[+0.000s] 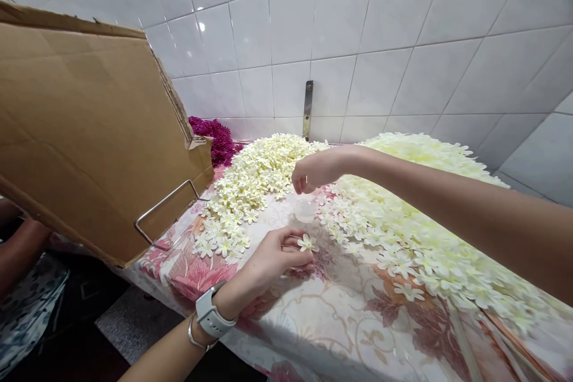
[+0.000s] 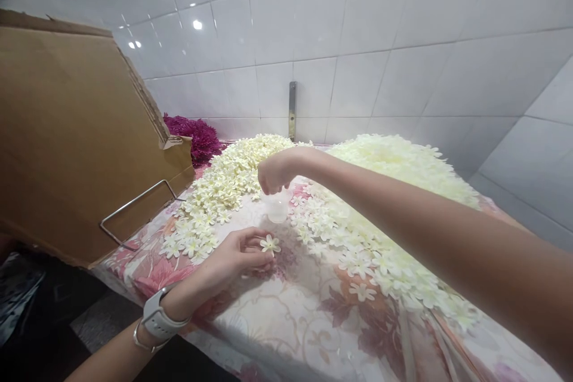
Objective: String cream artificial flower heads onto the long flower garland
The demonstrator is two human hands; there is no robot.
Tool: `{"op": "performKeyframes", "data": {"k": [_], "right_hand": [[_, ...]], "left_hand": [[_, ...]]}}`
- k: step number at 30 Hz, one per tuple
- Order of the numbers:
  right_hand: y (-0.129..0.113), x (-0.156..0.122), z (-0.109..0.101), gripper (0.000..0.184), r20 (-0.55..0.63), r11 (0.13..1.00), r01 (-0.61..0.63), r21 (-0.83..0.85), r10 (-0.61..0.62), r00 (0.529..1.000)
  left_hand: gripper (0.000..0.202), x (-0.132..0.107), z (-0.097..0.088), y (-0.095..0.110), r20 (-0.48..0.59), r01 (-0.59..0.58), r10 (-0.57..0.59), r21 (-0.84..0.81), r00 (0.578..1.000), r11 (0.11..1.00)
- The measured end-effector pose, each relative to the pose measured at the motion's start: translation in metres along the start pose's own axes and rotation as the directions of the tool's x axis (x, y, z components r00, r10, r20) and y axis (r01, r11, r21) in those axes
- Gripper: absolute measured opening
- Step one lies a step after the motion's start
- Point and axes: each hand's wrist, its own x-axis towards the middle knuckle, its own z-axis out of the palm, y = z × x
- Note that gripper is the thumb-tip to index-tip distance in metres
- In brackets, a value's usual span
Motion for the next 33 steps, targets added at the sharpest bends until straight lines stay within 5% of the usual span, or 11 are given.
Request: {"op": "performKeyframes", "data": {"k": [8,11,15,20,22,28,33], "right_hand": [[0.001,-0.072,0.101,0.016,-0.366,1.000,0.016,0.013,-0.010,0.931],[0.018,-0.081,0.122,0.012,-0.546,0.994,0.017,0.112,0.048,0.837],[0.035,-0.090,0.124,0.008,-0.696,0.955,0.106,0.277,0.124,0.707],[0.049,-0.097,0.129,0.022,-0.854,0.971,0.188,0.147,0.029,0.519],[0.053,-0.098,0.131,0.023,-0.862,0.968,0.222,0.120,-0.010,0.507],[0.059,-0.103,0.133,0.024,-0.807,0.976,0.199,0.085,-0.049,0.588],[0.053,-0.101,0.146,0.029,-0.771,0.974,0.196,0.114,-0.038,0.636]], "left_hand": [[0.020,0.007,0.007,0.021,0.169,0.103,-0.061,-0.257,0.984,0.961],[0.024,0.012,0.023,0.031,0.207,0.103,-0.051,-0.251,0.977,0.962],[0.017,0.024,0.046,0.038,0.230,-0.001,0.061,-0.250,0.971,0.968],[0.022,0.042,0.065,0.033,0.121,-0.060,0.096,-0.269,0.988,0.961],[0.026,0.046,0.067,0.029,0.129,-0.098,0.127,-0.212,0.983,0.972],[0.042,0.044,0.063,0.019,0.230,-0.191,0.176,0.044,0.957,0.981],[0.033,0.043,0.060,0.013,0.238,-0.286,0.247,0.142,0.939,0.948]]}}
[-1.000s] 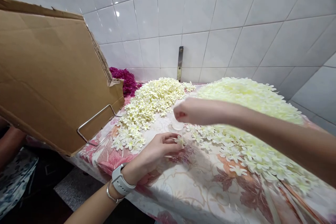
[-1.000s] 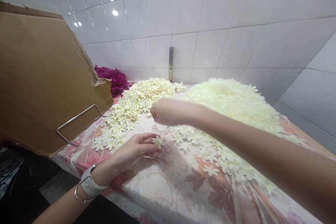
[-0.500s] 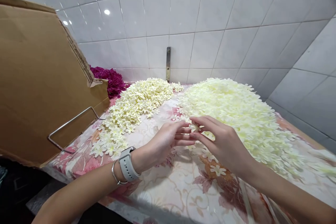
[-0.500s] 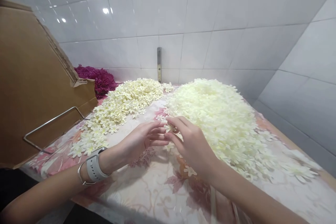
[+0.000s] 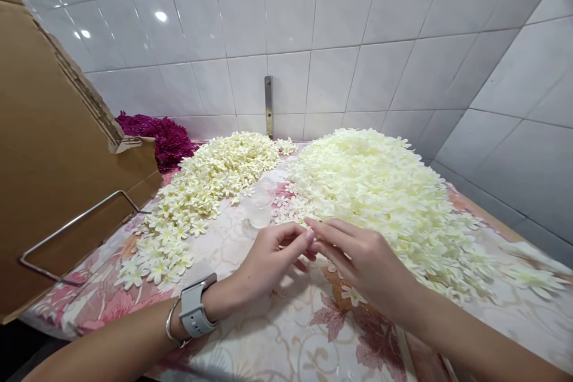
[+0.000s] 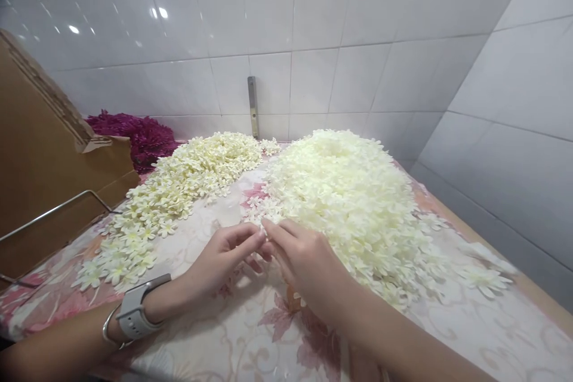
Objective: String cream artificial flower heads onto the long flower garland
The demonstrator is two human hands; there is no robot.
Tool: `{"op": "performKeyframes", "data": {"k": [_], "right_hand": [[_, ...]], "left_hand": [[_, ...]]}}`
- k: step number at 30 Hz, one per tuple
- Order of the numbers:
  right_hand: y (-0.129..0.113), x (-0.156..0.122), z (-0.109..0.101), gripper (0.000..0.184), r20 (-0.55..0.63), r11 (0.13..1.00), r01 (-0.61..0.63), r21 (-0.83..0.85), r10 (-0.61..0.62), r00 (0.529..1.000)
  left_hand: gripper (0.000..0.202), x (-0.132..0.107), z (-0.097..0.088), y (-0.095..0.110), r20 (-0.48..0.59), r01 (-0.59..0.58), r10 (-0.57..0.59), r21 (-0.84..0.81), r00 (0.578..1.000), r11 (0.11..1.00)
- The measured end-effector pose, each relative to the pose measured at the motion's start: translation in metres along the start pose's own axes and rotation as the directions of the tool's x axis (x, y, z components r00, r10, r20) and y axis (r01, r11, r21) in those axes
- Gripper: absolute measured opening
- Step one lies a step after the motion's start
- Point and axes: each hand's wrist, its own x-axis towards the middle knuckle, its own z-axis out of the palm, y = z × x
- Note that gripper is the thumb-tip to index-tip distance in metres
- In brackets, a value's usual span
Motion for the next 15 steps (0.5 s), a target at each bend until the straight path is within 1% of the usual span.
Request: {"op": "performKeyframes", "data": {"k": [3,6,7,9,10,12,14,15], "right_hand": [[-0.0018,-0.0017,0.0033,0.037,0.060,0.999,-0.024,0.042,0.022,0.998],[-0.0013,0.0004,-0.0005,0.034,0.115,0.995,-0.057,0.087,0.047,0.992],[-0.0007,0.0012,-0.0020,0.033,0.121,0.994,-0.058,0.095,0.046,0.992],[0.0012,0.0016,-0.0034,0.032,0.099,0.998,-0.016,0.066,0.009,0.995],[0.0023,0.0011,-0.0029,0.031,0.076,1.000,0.022,0.019,-0.023,0.997],[0.0043,-0.0009,-0.0002,0.029,0.045,0.985,0.101,-0.137,-0.095,0.994],[0.0056,-0.0029,0.0031,0.026,0.050,0.939,0.139,-0.313,-0.130,0.990],[0.0057,-0.0035,0.0042,0.025,0.047,0.913,0.146,-0.382,-0.139,0.989]], "left_hand": [[0.030,0.0011,-0.0016,-0.0025,-0.065,-0.045,0.048,0.054,0.997,0.998],[0.028,0.0016,-0.0034,-0.0019,-0.082,-0.063,0.070,0.082,0.994,0.995],[0.028,0.0016,-0.0037,-0.0013,-0.086,-0.069,0.076,0.082,0.993,0.994],[0.026,0.0016,-0.0036,-0.0001,-0.091,-0.073,0.079,0.072,0.993,0.995],[0.026,0.0015,-0.0032,0.0003,-0.085,-0.059,0.065,0.061,0.994,0.996],[0.027,0.0010,-0.0022,0.0008,-0.059,-0.003,0.004,0.017,0.998,1.000],[0.029,-0.0006,-0.0015,0.0010,-0.012,0.038,-0.038,-0.022,0.999,0.999],[0.031,-0.0018,-0.0016,0.0011,0.006,0.032,-0.032,-0.017,0.999,0.999]]}}
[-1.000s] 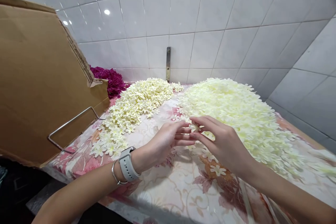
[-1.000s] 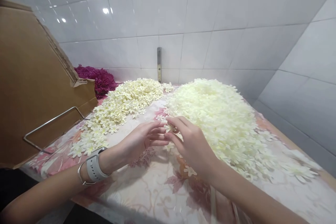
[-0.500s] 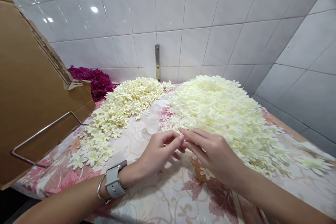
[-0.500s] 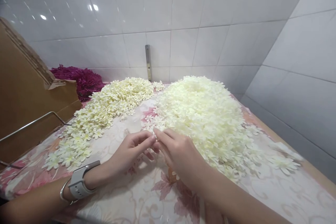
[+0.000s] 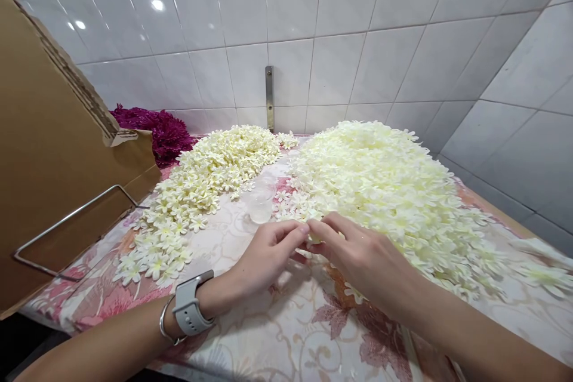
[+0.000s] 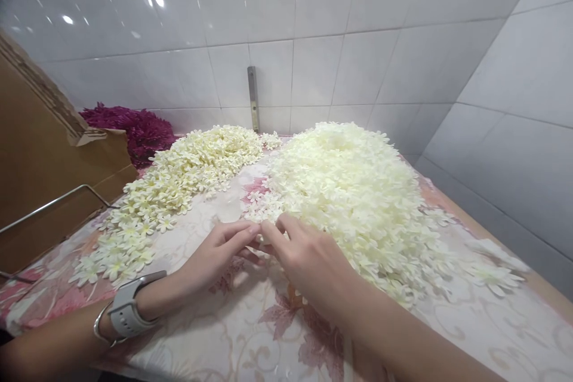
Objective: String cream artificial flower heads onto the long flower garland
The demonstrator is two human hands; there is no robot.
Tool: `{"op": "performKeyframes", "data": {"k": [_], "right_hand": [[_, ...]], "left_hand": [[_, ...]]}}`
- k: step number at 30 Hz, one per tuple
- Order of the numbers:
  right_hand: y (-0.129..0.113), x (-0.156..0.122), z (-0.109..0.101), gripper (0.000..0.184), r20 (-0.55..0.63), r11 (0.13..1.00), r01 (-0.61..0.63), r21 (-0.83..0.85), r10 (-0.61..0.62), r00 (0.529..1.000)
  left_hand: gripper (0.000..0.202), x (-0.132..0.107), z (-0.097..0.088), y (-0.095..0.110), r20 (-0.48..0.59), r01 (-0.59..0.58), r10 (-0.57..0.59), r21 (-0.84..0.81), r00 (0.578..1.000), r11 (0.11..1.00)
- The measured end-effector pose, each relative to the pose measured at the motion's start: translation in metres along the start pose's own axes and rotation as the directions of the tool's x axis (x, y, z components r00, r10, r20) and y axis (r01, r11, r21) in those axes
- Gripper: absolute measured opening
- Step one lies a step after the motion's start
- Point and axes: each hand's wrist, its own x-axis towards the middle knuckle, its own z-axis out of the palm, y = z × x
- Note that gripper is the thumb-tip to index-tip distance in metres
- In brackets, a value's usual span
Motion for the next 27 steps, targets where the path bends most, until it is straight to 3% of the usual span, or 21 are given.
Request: {"op": "performKeyframes", "data": {"k": [3,6,9,13,15,19,23,27], "right_hand": [[-0.002,0.001,0.000,0.028,-0.077,0.995,0.012,-0.098,-0.020,0.997],[-0.003,0.003,-0.005,0.035,-0.146,0.999,-0.013,-0.050,0.005,0.989],[-0.002,0.003,-0.006,0.038,-0.134,0.996,-0.089,0.029,0.092,0.987],[0.001,0.000,0.001,0.027,-0.102,0.990,-0.096,0.100,0.107,0.989],[0.002,-0.002,0.005,0.030,-0.097,0.989,-0.060,0.134,0.073,0.993],[0.004,-0.003,0.004,0.021,-0.138,0.991,-0.045,0.125,0.062,0.988],[0.003,0.000,-0.003,0.039,-0.142,0.988,-0.076,0.133,0.095,0.985],[0.001,0.001,-0.002,0.030,-0.115,0.977,-0.119,0.177,0.141,0.983]], "left_hand": [[0.035,-0.004,-0.001,0.000,-0.005,-0.097,0.099,0.150,0.995,0.984],[0.038,-0.005,-0.004,-0.001,-0.077,-0.163,0.200,0.341,0.977,0.926],[0.037,-0.003,-0.004,-0.004,-0.101,-0.196,0.259,0.413,0.960,0.889],[0.036,-0.001,-0.004,-0.009,-0.085,-0.199,0.257,0.420,0.963,0.885],[0.036,0.000,-0.004,-0.011,-0.071,-0.188,0.238,0.417,0.969,0.889],[0.035,0.001,-0.005,-0.014,-0.043,-0.208,0.244,0.395,0.969,0.895],[0.036,0.001,-0.005,-0.015,-0.036,-0.233,0.262,0.355,0.964,0.905],[0.036,0.002,-0.006,-0.017,-0.047,-0.207,0.232,0.306,0.972,0.929]]}}
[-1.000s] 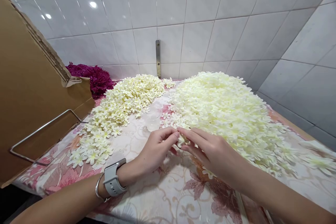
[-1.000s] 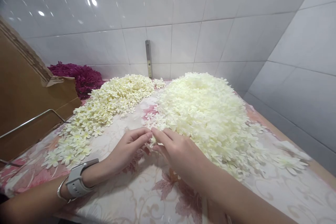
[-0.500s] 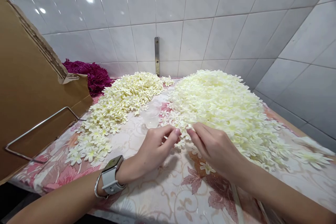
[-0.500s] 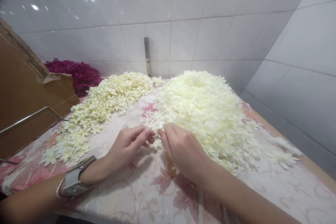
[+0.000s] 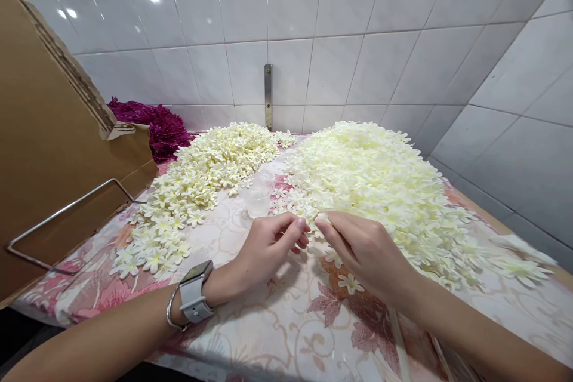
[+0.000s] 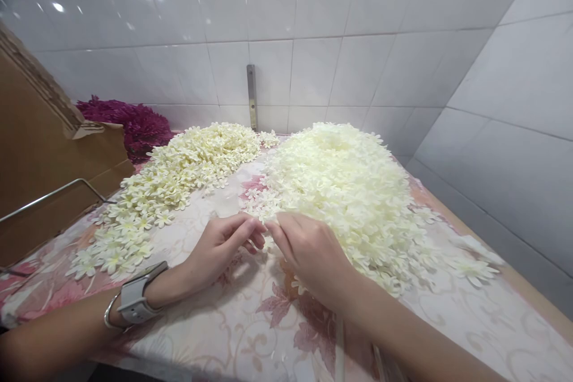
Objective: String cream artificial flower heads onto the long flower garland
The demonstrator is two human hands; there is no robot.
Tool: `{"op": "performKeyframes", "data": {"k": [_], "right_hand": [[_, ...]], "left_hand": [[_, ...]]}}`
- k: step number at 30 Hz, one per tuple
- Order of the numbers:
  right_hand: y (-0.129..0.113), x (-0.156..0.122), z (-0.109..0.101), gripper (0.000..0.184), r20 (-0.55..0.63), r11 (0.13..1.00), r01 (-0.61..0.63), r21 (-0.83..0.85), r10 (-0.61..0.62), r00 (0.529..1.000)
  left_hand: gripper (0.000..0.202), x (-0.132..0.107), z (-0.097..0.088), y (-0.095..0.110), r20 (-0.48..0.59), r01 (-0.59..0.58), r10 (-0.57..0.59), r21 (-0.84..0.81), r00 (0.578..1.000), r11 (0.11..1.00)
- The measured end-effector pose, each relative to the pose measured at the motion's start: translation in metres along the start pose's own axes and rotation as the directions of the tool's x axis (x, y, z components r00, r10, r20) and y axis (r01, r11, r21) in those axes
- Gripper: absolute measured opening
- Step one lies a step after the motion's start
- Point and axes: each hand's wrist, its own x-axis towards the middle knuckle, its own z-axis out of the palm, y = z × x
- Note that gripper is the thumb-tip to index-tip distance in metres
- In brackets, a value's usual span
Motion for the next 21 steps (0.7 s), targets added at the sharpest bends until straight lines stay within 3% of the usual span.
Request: {"op": "performKeyframes", "data": {"k": [2,6,10,13,17,21], "right_hand": [[0.001,-0.001,0.004,0.028,0.000,1.000,-0.003,-0.004,0.003,1.000],[0.004,-0.005,0.010,0.040,0.060,0.999,0.012,0.048,-0.015,0.998],[0.001,-0.004,0.007,0.020,0.094,0.984,-0.106,0.142,0.094,0.991],[-0.002,0.000,0.002,0.007,0.004,0.990,-0.011,0.139,0.011,1.000],[-0.003,0.003,-0.001,0.006,-0.188,0.996,0.073,0.053,-0.062,0.980],[-0.002,0.003,-0.004,0.012,-0.122,0.974,-0.003,0.226,0.031,0.992]], "left_hand": [[0.035,0.000,0.000,0.000,0.009,0.027,-0.027,-0.057,1.000,0.998],[0.026,0.000,0.002,0.001,0.078,0.087,-0.071,-0.223,0.994,0.971],[0.022,0.000,0.003,0.003,0.092,0.085,-0.063,-0.260,0.994,0.962],[0.019,0.000,0.002,0.004,0.097,0.115,-0.089,-0.310,0.991,0.944],[0.018,0.002,0.002,0.009,0.091,0.218,-0.198,-0.405,0.976,0.888],[0.021,0.003,0.002,0.012,0.152,0.329,-0.292,-0.480,0.944,0.813]]}}
